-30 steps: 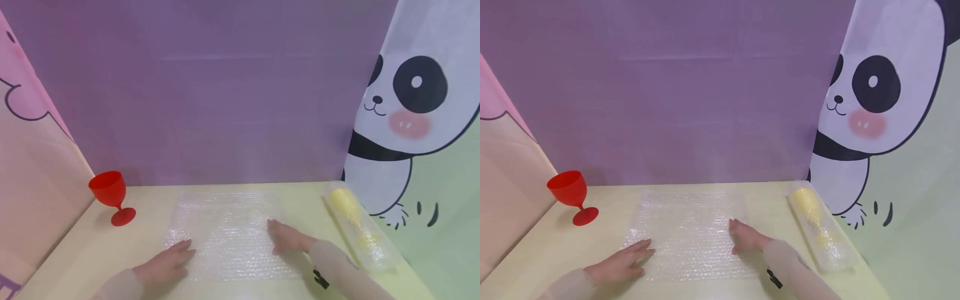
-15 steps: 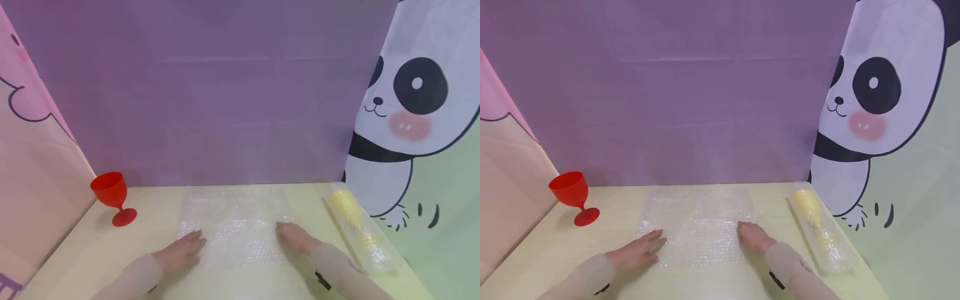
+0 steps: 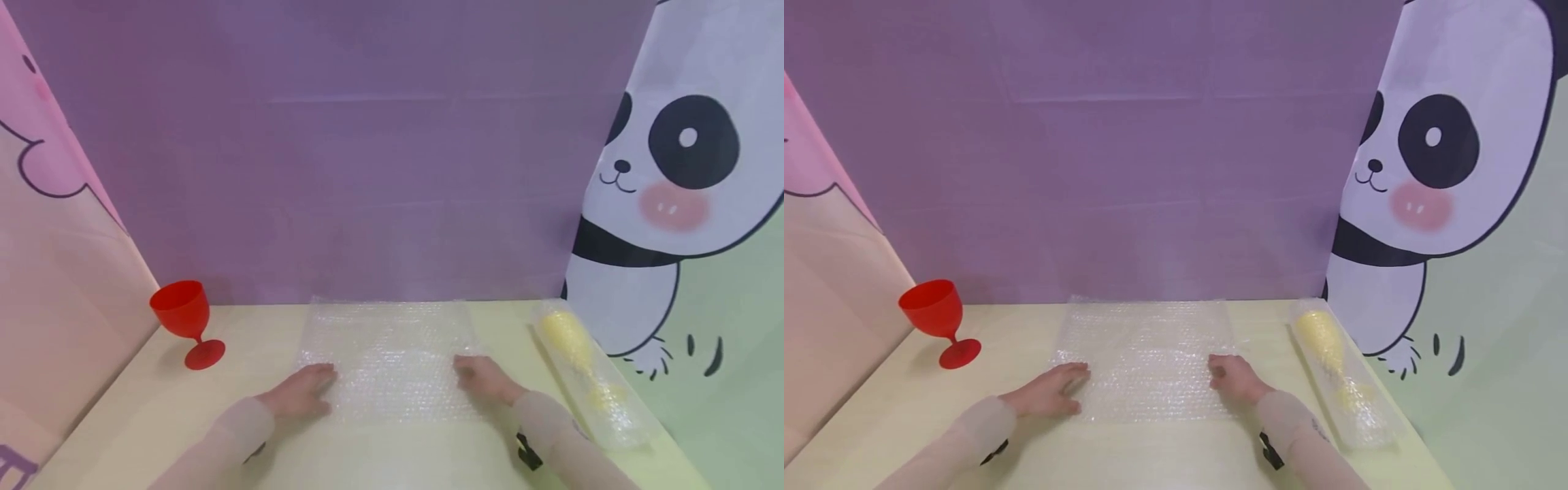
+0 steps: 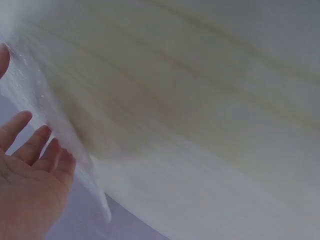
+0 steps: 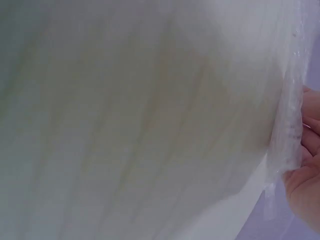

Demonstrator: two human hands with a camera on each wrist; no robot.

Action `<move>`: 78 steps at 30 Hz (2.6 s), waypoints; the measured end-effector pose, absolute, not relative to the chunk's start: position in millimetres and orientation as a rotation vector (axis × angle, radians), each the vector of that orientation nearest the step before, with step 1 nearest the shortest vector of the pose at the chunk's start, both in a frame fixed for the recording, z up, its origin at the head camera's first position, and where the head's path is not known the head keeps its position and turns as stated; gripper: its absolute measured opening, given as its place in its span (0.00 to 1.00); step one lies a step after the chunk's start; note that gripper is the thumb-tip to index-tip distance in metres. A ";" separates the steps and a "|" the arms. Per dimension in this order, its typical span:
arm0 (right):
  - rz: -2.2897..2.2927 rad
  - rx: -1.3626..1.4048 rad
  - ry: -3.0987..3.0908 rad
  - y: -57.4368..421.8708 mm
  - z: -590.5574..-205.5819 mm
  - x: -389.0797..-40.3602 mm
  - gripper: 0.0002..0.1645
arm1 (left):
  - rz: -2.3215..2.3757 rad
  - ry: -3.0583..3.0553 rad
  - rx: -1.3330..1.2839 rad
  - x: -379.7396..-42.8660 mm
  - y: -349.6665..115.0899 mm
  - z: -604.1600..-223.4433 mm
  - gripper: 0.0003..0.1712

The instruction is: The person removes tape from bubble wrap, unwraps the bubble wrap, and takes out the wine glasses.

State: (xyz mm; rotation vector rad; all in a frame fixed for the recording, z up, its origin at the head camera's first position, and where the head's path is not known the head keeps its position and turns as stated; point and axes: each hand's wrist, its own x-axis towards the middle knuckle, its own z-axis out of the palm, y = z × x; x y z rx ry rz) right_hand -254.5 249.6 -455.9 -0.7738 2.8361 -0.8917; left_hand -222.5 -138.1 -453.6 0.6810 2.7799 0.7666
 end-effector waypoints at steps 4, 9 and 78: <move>-0.968 -0.732 2.788 250.7 -455.5 -256.2 0.28 | 0.815 2.776 0.666 -225.9 -139.2 -455.6 0.39; -0.973 -0.712 2.785 251.4 -455.9 -259.5 0.29 | 0.832 2.777 0.698 -227.6 -140.4 -456.5 0.38; -1.129 0.139 2.502 460.1 -415.2 -221.6 0.57 | 1.640 2.364 0.522 -170.1 -102.6 -434.0 0.22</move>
